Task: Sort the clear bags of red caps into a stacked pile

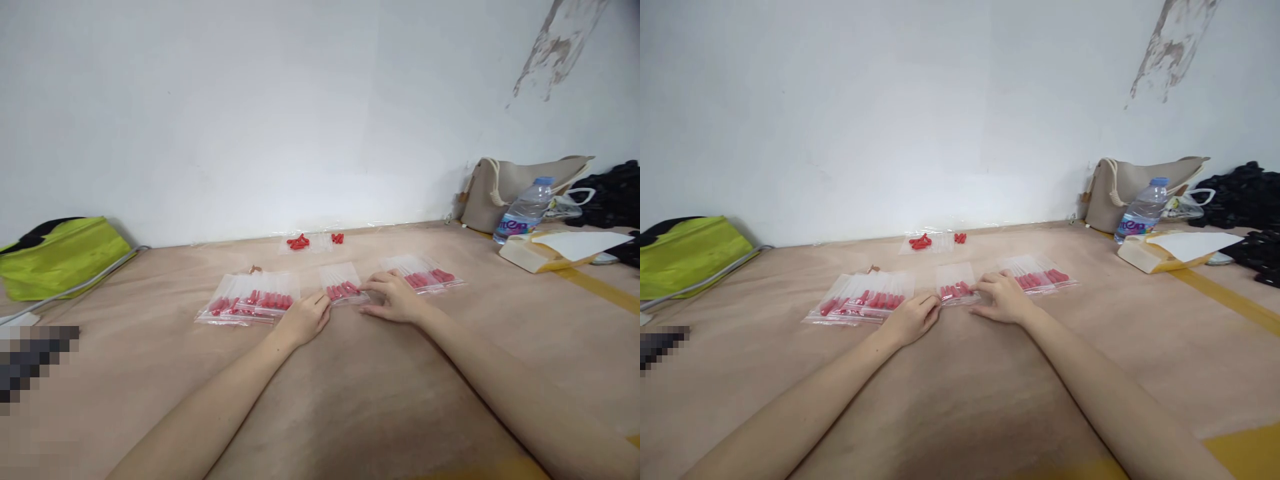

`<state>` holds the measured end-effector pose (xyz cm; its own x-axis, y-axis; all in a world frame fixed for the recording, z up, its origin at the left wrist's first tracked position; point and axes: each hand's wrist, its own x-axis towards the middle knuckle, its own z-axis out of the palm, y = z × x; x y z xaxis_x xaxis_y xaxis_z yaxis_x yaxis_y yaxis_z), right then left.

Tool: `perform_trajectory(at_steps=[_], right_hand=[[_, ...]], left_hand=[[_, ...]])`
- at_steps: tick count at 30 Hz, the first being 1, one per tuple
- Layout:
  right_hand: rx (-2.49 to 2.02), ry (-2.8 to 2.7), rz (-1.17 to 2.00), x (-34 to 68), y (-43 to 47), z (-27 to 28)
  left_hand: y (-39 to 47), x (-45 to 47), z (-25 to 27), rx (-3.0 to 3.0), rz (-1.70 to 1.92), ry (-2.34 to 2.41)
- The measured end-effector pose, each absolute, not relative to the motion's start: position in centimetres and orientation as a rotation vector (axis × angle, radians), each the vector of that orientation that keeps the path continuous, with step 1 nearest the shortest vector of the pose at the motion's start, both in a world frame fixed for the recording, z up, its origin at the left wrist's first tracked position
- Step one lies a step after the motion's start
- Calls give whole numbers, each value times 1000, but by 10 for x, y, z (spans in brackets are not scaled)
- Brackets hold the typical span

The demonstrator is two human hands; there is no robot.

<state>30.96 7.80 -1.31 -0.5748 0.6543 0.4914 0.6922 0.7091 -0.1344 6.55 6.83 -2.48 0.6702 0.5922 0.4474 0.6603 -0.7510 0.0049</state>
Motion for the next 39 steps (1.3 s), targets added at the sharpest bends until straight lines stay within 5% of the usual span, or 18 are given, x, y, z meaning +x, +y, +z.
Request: perform_trajectory(at_steps=[11,26,39], right_hand=[[-863,-2427,-825,306,86,-25],[-894,-2344,-459,305,87,-28],[-808,-2306,-771,288,80,-21]], left_hand=[[67,62,-24,-2662,-600,-1023],[80,61,-25,-2253,-568,-592],[80,58,-25,-2375,-504,-719]])
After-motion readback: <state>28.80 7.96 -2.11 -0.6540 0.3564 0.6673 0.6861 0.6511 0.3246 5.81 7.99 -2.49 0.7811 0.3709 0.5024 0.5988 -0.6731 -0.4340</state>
